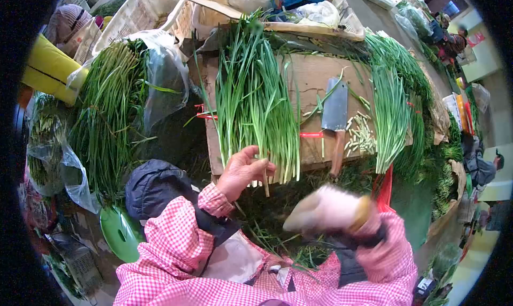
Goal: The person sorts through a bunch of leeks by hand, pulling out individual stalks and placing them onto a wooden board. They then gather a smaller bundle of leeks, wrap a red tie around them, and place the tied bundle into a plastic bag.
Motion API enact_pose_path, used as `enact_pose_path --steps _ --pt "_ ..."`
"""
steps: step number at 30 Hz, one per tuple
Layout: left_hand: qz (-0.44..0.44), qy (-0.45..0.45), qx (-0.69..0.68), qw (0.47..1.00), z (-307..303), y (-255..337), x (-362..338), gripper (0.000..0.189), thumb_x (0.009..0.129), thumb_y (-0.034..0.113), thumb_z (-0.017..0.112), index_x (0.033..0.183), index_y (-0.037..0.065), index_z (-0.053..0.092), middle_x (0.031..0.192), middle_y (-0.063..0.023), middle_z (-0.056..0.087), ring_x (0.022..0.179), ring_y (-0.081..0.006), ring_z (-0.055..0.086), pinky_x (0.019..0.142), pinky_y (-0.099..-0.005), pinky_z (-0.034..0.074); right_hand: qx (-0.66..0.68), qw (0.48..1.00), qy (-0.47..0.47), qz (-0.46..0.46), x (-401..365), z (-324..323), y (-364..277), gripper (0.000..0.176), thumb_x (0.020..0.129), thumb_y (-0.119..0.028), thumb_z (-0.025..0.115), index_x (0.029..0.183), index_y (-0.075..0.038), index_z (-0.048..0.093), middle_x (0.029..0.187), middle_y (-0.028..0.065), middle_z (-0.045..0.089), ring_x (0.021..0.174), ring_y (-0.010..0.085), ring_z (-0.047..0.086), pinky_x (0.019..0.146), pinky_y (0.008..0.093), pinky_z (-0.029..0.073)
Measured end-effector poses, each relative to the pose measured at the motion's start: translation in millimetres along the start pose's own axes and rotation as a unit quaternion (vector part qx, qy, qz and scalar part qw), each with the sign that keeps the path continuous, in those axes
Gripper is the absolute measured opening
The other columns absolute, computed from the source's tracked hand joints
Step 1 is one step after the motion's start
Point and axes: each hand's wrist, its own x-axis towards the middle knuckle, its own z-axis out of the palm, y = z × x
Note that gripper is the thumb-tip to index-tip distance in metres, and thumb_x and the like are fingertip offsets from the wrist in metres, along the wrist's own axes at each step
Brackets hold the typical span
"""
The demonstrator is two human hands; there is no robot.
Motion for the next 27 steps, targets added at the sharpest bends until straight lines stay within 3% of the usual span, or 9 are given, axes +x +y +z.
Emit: enact_pose_path --steps 2,3,5,8,9,13,19,23,27 --pt "0.1 0.074 0.267 0.956 -3.4 2.8 2.6 0.031 0.082 0.018 0.059 0.103 -0.003 0.05 0.08 -0.0151 0.063 0.072 -0.0254 0.063 0.061 -0.0331 0.049 -0.399 0.9 -0.05 0.169 22.3 44.1 26.7 0.032 0.081 -0.039 0.053 0.093 -0.012 0.066 0.082 0.0117 0.065 0.077 0.0274 0.062 0.073 0.0314 0.048" --pt "0.143 0.109 0.391 0.903 -4.0 0.6 0.8 0.029 0.08 0.018 0.061 0.097 -0.004 0.052 0.075 -0.0158 0.062 0.069 -0.0288 0.062 0.059 -0.0354 0.048 -0.199 0.977 0.071 0.036 22.8 46.5 45.9 0.033 0.08 -0.041 0.053 0.091 -0.012 0.065 0.075 0.0091 0.064 0.068 0.0249 0.063 0.067 0.0325 0.049" --pt "0.202 0.155 0.396 0.882 -4.3 1.7 1.5 0.035 0.074 0.025 0.067 0.088 -0.005 0.054 0.072 -0.0169 0.058 0.067 -0.0318 0.058 0.061 -0.0395 0.045 0.053 0.977 0.047 0.199 33.1 41.6 13.1 0.032 0.08 -0.039 0.051 0.088 -0.01 0.063 0.07 0.0093 0.062 0.064 0.0248 0.062 0.063 0.0347 0.049" --pt "0.231 0.163 0.5 0.819 -2.6 7.6 -1.2 0.038 0.074 0.029 0.068 0.088 -0.004 0.055 0.072 -0.0146 0.055 0.065 -0.0291 0.056 0.06 -0.0381 0.045 -0.218 0.976 0.013 -0.019 74.0 68.9 52.9 0.034 0.081 -0.037 0.049 0.086 -0.007 0.062 0.071 0.0134 0.061 0.069 0.0296 0.061 0.065 0.0392 0.048" --pt "0.262 0.162 0.514 0.801 -4.5 1.7 2.6 0.039 0.073 0.027 0.07 0.092 -0.004 0.056 0.076 -0.0145 0.055 0.065 -0.0265 0.056 0.06 -0.0362 0.046 -0.219 0.972 0.001 0.086 86.3 68.4 38.1 0.035 0.08 -0.04 0.049 0.085 -0.007 0.062 0.072 0.0141 0.062 0.07 0.0311 0.061 0.067 0.0407 0.047" --pt "0.277 0.219 0.427 0.833 -7.3 20.2 -11.2 0.041 0.069 0.019 0.072 0.099 -0.002 0.056 0.083 -0.0128 0.053 0.066 -0.0233 0.054 0.06 -0.0349 0.046 -0.056 0.972 0.199 0.115 119.1 68.9 64.2 0.037 0.081 -0.041 0.049 0.09 -0.008 0.063 0.076 0.0135 0.063 0.071 0.0307 0.061 0.066 0.0388 0.047" --pt "0.209 0.375 0.377 0.821 -58.1 -9.8 8.9 0.054 0.073 0.024 0.07 0.111 -0.004 0.045 0.097 -0.0154 0.053 0.08 -0.0229 0.058 0.073 -0.0308 0.047 0.189 0.959 0.198 0.068 61.0 65.0 31.8 0.037 0.082 -0.04 0.054 0.089 -0.005 0.063 0.07 0.0079 0.062 0.057 0.0149 0.06 0.057 0.0301 0.047" --pt "0.143 0.245 0.255 0.924 -42.4 -9.5 18.5 0.053 0.07 0.03 0.072 0.105 -0.005 0.051 0.092 -0.0164 0.052 0.078 -0.0248 0.056 0.071 -0.033 0.046 -0.058 0.865 0.459 0.197 57.7 17.9 67.1 0.051 0.078 -0.052 0.054 0.095 -0.004 0.06 0.086 0.0164 0.063 0.078 0.0303 0.062 0.071 0.0376 0.047" --pt "0.153 0.221 0.47 0.841 -6.6 -6.7 16.4 0.066 0.065 0.032 0.074 0.112 -0.005 0.046 0.097 -0.0218 0.048 0.092 -0.0361 0.05 0.081 -0.0401 0.042 -0.185 0.843 0.444 0.239 96.3 16.2 66.8 0.053 0.075 -0.053 0.055 0.096 -0.004 0.058 0.094 0.0182 0.062 0.092 0.032 0.059 0.078 0.0394 0.046"
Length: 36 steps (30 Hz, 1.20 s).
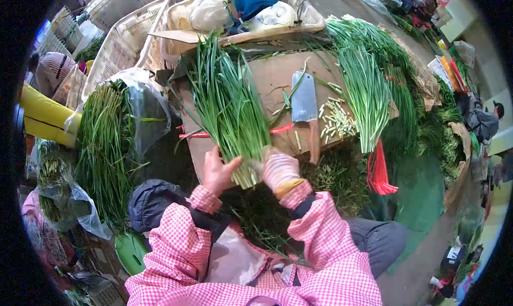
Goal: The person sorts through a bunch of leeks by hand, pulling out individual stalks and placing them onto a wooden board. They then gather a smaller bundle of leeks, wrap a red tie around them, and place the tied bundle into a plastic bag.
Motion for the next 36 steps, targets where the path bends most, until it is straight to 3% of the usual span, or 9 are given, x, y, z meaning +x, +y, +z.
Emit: enact_pose_path --steps 6,8,9,11,12,15,20,30,36 --pt "0.008 0.024 0.001 1.0 -5.5 -11.5 -2.0 0.069 0.064 0.031 0.075 0.116 -0.003 0.045 0.1 -0.0205 0.049 0.093 -0.0337 0.05 0.082 -0.0399 0.042 -0.016 0.998 -0.01 -0.055 3.9 -0.1 7.5 0.052 0.078 -0.052 0.053 0.096 -0.004 0.058 0.091 0.0182 0.062 0.089 0.0325 0.059 0.075 0.0418 0.046" --pt "0.003 -0.038 -0.297 0.954 -20.2 2.2 1.8 0.058 0.064 0.024 0.076 0.109 -0.005 0.051 0.099 -0.018 0.055 0.092 -0.0252 0.054 0.079 -0.0368 0.044 0.047 0.995 -0.076 -0.049 -4.9 -30.4 15.5 0.048 0.079 -0.052 0.052 0.096 -0.008 0.059 0.091 0.0206 0.061 0.09 0.0339 0.058 0.075 0.0429 0.044" --pt "0.006 0.028 -0.101 0.994 -18.0 -29.0 10.2 0.052 0.066 0.017 0.074 0.107 -0.005 0.051 0.097 -0.0158 0.058 0.088 -0.0201 0.056 0.076 -0.0351 0.045 0.072 0.996 -0.02 -0.053 -6.4 -39.3 26.4 0.046 0.079 -0.051 0.052 0.097 -0.01 0.06 0.09 0.0211 0.06 0.089 0.0343 0.058 0.075 0.0424 0.044" --pt "-0.077 -0.027 -0.119 0.99 -42.9 -6.0 9.2 0.051 0.072 0.018 0.071 0.111 -0.005 0.049 0.104 -0.0147 0.052 0.091 -0.0185 0.052 0.078 -0.0313 0.044 0.149 0.981 0.118 -0.033 -12.4 -61.7 69.8 0.041 0.079 -0.048 0.053 0.103 -0.014 0.06 0.089 0.0212 0.06 0.087 0.0346 0.057 0.075 0.0411 0.045" --pt "-0.041 0.108 -0.148 0.982 -31.3 -27.5 3.1 0.051 0.074 0.02 0.07 0.113 -0.003 0.047 0.109 -0.0127 0.047 0.093 -0.0182 0.049 0.078 -0.0293 0.043 0.081 0.986 0.125 0.071 -14.1 -91.2 86.6 0.041 0.079 -0.042 0.057 0.106 -0.012 0.059 0.092 0.0211 0.06 0.087 0.0352 0.058 0.075 0.0403 0.045" --pt "-0.031 0.097 -0.193 0.976 -29.7 -33.8 1.1 0.042 0.078 0.017 0.067 0.112 0.0 0.049 0.108 -0.0061 0.047 0.087 -0.0141 0.048 0.076 -0.0262 0.043 0.087 0.858 0.495 0.109 3.9 -100.8 209.1 0.064 0.064 -0.034 0.075 0.114 -0.005 0.048 0.106 0.0219 0.057 0.096 0.0364 0.056 0.081 0.0411 0.045" --pt "-0.013 0.097 -0.235 0.967 -26.6 -13.5 -5.8 0.034 0.078 0.009 0.064 0.108 0.001 0.052 0.102 -0.0031 0.051 0.082 -0.0103 0.049 0.074 -0.0237 0.042 0.183 0.895 0.177 0.367 19.4 -97.0 254.4 0.123 0.05 -0.052 0.08 0.14 -0.004 0.01 0.136 0.0231 0.032 0.126 0.0335 0.033 0.102 0.0381 0.031" --pt "0.023 0.086 -0.317 0.944 -41.6 -6.1 -8.4 0.022 0.081 0.002 0.058 0.103 0.004 0.057 0.093 0.001 0.057 0.075 -0.0054 0.049 0.068 -0.0194 0.041 0.263 0.894 0.177 0.316 74.8 -34.8 327.8 0.102 0.062 -0.013 0.077 0.139 -0.002 0.011 0.127 0.0174 0.044 0.113 0.0236 0.046 0.094 0.0303 0.036" --pt "0.013 0.088 -0.327 0.941 -51.6 11.1 -9.7 0.019 0.081 0.002 0.057 0.1 0.004 0.057 0.091 0.0021 0.057 0.074 -0.0044 0.049 0.067 -0.019 0.041 0.409 0.843 0.254 0.241 49.1 -63.3 279.5 0.039 0.069 -0.003 0.065 0.105 -0.003 0.049 0.085 0.0089 0.062 0.073 0.0205 0.06 0.064 0.0306 0.049"
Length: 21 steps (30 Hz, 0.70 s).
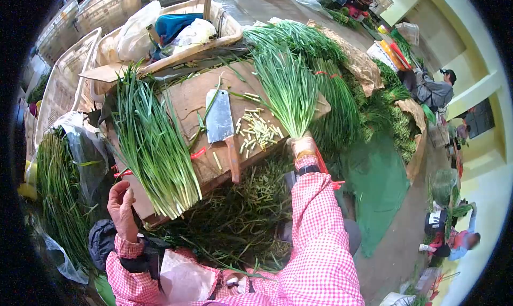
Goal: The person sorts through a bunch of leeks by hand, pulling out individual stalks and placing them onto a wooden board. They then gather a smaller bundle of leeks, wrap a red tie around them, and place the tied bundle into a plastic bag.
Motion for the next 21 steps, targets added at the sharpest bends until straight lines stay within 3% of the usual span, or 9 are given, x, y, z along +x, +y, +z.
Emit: enact_pose_path --steps 3,6,8,11,13,14,16,17,21 --pt "0.015 -0.002 0.013 1.0 -5.8 2.7 1.5 0.015 0.083 0.008 0.059 0.098 0.007 0.059 0.089 0.0029 0.058 0.074 -0.0043 0.05 0.063 -0.0191 0.042 0.036 0.998 -0.003 0.044 -0.4 -17.8 -10.7 0.019 0.07 0.0 0.056 0.089 -0.005 0.056 0.063 0.0059 0.059 0.049 0.0134 0.055 0.038 0.0273 0.043" --pt "0.017 -0.014 0.01 1.0 -9.0 9.9 1.9 0.015 0.083 0.008 0.059 0.097 0.007 0.059 0.089 0.0029 0.058 0.074 -0.0045 0.052 0.063 -0.0193 0.043 0.027 0.999 -0.008 0.016 3.4 -53.9 -44.5 0.023 0.072 -0.004 0.059 0.095 -0.002 0.055 0.066 0.0055 0.059 0.048 0.0132 0.052 0.038 0.0266 0.042" --pt "0.017 -0.02 0.006 1.0 -8.4 13.7 0.6 0.015 0.083 0.008 0.059 0.097 0.006 0.059 0.089 0.0024 0.059 0.076 -0.0049 0.053 0.063 -0.0197 0.044 0.187 0.979 -0.078 -0.009 19.4 -91.7 -56.2 0.017 0.071 -0.004 0.061 0.087 -0.004 0.058 0.064 0.0053 0.059 0.047 0.0129 0.053 0.037 0.0266 0.042" --pt "0.022 -0.035 0.023 0.999 -2.9 23.7 -3.8 0.016 0.082 0.006 0.058 0.098 0.003 0.059 0.088 0.0001 0.059 0.076 -0.0069 0.054 0.064 -0.0209 0.045 0.154 0.984 -0.063 -0.061 -1.0 -134.7 -111.2 0.012 0.075 -0.016 0.062 0.083 -0.007 0.061 0.059 0.0 0.055 0.044 0.0092 0.047 0.037 0.0233 0.036" --pt "-0.001 -0.064 0.031 0.997 1.6 35.5 -8.3 0.018 0.08 -0.001 0.055 0.098 -0.001 0.057 0.088 -0.0021 0.058 0.081 -0.0088 0.053 0.074 -0.0213 0.043 0.133 0.984 -0.041 -0.113 -36.7 -123.2 -152.8 0.018 0.077 -0.025 0.062 0.081 -0.007 0.063 0.057 -0.0031 0.051 0.043 0.0074 0.043 0.038 0.0217 0.033" --pt "-0.026 -0.087 0.019 0.996 3.6 38.9 -9.6 0.017 0.08 0.001 0.056 0.097 -0.001 0.058 0.087 -0.0025 0.058 0.08 -0.0084 0.054 0.073 -0.0213 0.043 0.058 0.979 0.035 -0.191 -66.8 -117.0 -176.2 0.022 0.078 -0.029 0.061 0.08 -0.007 0.064 0.057 -0.0039 0.05 0.043 0.0068 0.041 0.039 0.0215 0.031" --pt "-0.041 -0.144 0.028 0.988 4.3 36.4 -11.6 0.018 0.08 0.004 0.058 0.098 0.0 0.059 0.085 -0.0022 0.059 0.075 -0.0075 0.054 0.068 -0.0218 0.044 0.099 0.974 0.064 -0.192 -101.7 -95.1 -205.9 0.023 0.078 -0.03 0.061 0.084 -0.007 0.064 0.058 -0.0031 0.05 0.046 0.0065 0.043 0.042 0.0232 0.033" --pt "-0.082 -0.166 0.007 0.983 6.4 37.2 -13.2 0.02 0.08 0.005 0.058 0.099 0.0 0.058 0.086 -0.0025 0.059 0.074 -0.0077 0.054 0.067 -0.0217 0.045 0.086 0.957 0.074 -0.269 -124.8 -75.1 -214.6 0.025 0.077 -0.03 0.062 0.085 -0.007 0.065 0.058 -0.0022 0.051 0.048 0.0067 0.045 0.043 0.0232 0.034" --pt "-0.18 -0.267 -0.029 0.946 2.8 47.4 2.5 0.036 0.085 0.015 0.058 0.113 -0.004 0.048 0.096 -0.0084 0.059 0.081 -0.0119 0.058 0.069 -0.0245 0.049 0.069 0.957 -0.048 -0.279 -178.1 2.4 -207.0 0.021 0.08 -0.023 0.062 0.092 -0.006 0.061 0.063 -0.0029 0.055 0.048 0.0053 0.048 0.041 0.0182 0.035"
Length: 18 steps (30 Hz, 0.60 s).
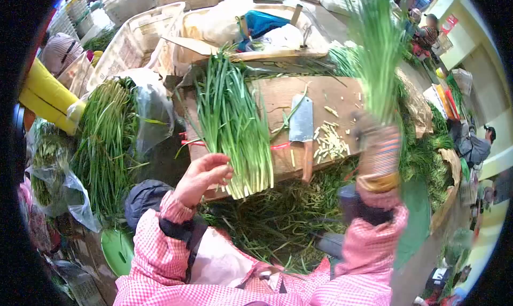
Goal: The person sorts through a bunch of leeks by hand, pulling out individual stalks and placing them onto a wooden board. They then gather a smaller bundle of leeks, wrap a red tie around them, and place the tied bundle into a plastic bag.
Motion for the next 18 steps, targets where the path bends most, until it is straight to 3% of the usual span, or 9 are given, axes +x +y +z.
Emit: enact_pose_path --steps 2,5,7,9,10,14,15,17,18 --pt "0.025 0.022 -0.037 0.999 -8.2 3.1 9.3 0.039 0.086 0.018 0.058 0.114 -0.005 0.045 0.097 -0.0118 0.058 0.084 -0.0139 0.058 0.071 -0.0265 0.049 0.019 0.998 -0.053 -0.014 -29.9 51.6 23.9 0.019 0.08 -0.02 0.059 0.093 -0.006 0.058 0.065 0.0003 0.056 0.049 0.0085 0.05 0.041 0.0219 0.038" --pt "-0.003 0.043 -0.138 0.989 -19.0 4.7 28.0 0.035 0.086 0.023 0.059 0.108 -0.002 0.049 0.091 -0.0061 0.057 0.081 -0.0115 0.058 0.068 -0.0233 0.049 0.015 0.995 -0.096 -0.021 -86.7 132.2 74.7 0.022 0.08 -0.012 0.055 0.102 -0.008 0.053 0.072 0.0062 0.06 0.051 0.0126 0.053 0.041 0.0272 0.042" --pt "-0.043 0.06 -0.129 0.989 -26.0 -13.3 47.0 0.034 0.085 0.028 0.06 0.104 0.002 0.051 0.085 -0.0014 0.055 0.073 -0.0079 0.056 0.062 -0.0213 0.049 0.055 0.976 -0.155 0.141 -120.0 169.1 78.5 0.036 0.076 -0.013 0.056 0.111 -0.01 0.048 0.082 0.0146 0.062 0.06 0.0241 0.06 0.051 0.0351 0.047" --pt "-0.076 0.09 -0.062 0.991 -31.0 -25.9 58.0 0.036 0.085 0.031 0.06 0.103 0.002 0.051 0.083 0.0002 0.054 0.07 -0.0066 0.055 0.058 -0.0208 0.049 -0.258 0.94 -0.199 0.095 -139.0 187.7 99.0 0.061 0.074 -0.031 0.063 0.124 -0.005 0.04 0.088 0.0208 0.062 0.078 0.0335 0.062 0.071 0.0408 0.048" --pt "-0.072 0.093 -0.043 0.992 -34.4 -30.3 61.7 0.047 0.082 0.036 0.062 0.105 -0.002 0.049 0.081 -0.0024 0.054 0.065 -0.0074 0.054 0.053 -0.0205 0.047 -0.3 0.918 -0.239 0.105 -139.7 188.3 91.9 0.063 0.075 -0.032 0.06 0.127 -0.006 0.036 0.092 0.023 0.061 0.083 0.0376 0.06 0.072 0.0433 0.047" --pt "-0.064 0.13 0.119 0.982 -25.2 -19.6 68.2 0.068 0.073 0.045 0.069 0.106 -0.008 0.044 0.075 -0.0096 0.055 0.056 -0.0107 0.054 0.048 -0.0227 0.045 -0.388 0.87 -0.279 0.123 -137.9 193.1 71.1 0.07 0.076 -0.028 0.059 0.134 -0.007 0.025 0.103 0.0217 0.059 0.085 0.0356 0.061 0.073 0.0431 0.048" --pt "-0.053 0.13 0.181 0.974 -21.0 -15.6 68.5 0.077 0.069 0.051 0.068 0.106 -0.011 0.043 0.089 -0.02 0.06 0.077 -0.0228 0.062 0.058 -0.0334 0.051 -0.4 0.861 -0.288 0.124 -137.4 193.6 73.0 0.071 0.076 -0.028 0.058 0.135 -0.007 0.024 0.104 0.0214 0.059 0.086 0.0354 0.061 0.074 0.043 0.048" --pt "0.008 0.14 0.401 0.905 -18.2 -28.3 83.3 0.081 0.068 0.052 0.068 0.107 -0.013 0.039 0.091 -0.026 0.059 0.084 -0.0284 0.062 0.06 -0.0371 0.051 -0.424 0.841 -0.308 0.132 -142.2 192.8 77.3 0.073 0.077 -0.029 0.057 0.137 -0.007 0.02 0.107 0.0208 0.058 0.086 0.035 0.061 0.074 0.0428 0.048" --pt "0.0 0.128 0.388 0.912 -19.6 -33.2 88.6 0.083 0.068 0.052 0.069 0.108 -0.013 0.037 0.091 -0.0271 0.058 0.084 -0.0293 0.062 0.06 -0.0374 0.051 -0.403 0.857 -0.301 0.113 -145.0 188.3 75.1 0.074 0.078 -0.032 0.056 0.137 -0.007 0.019 0.109 0.0206 0.057 0.089 0.0345 0.06 0.075 0.0417 0.048"
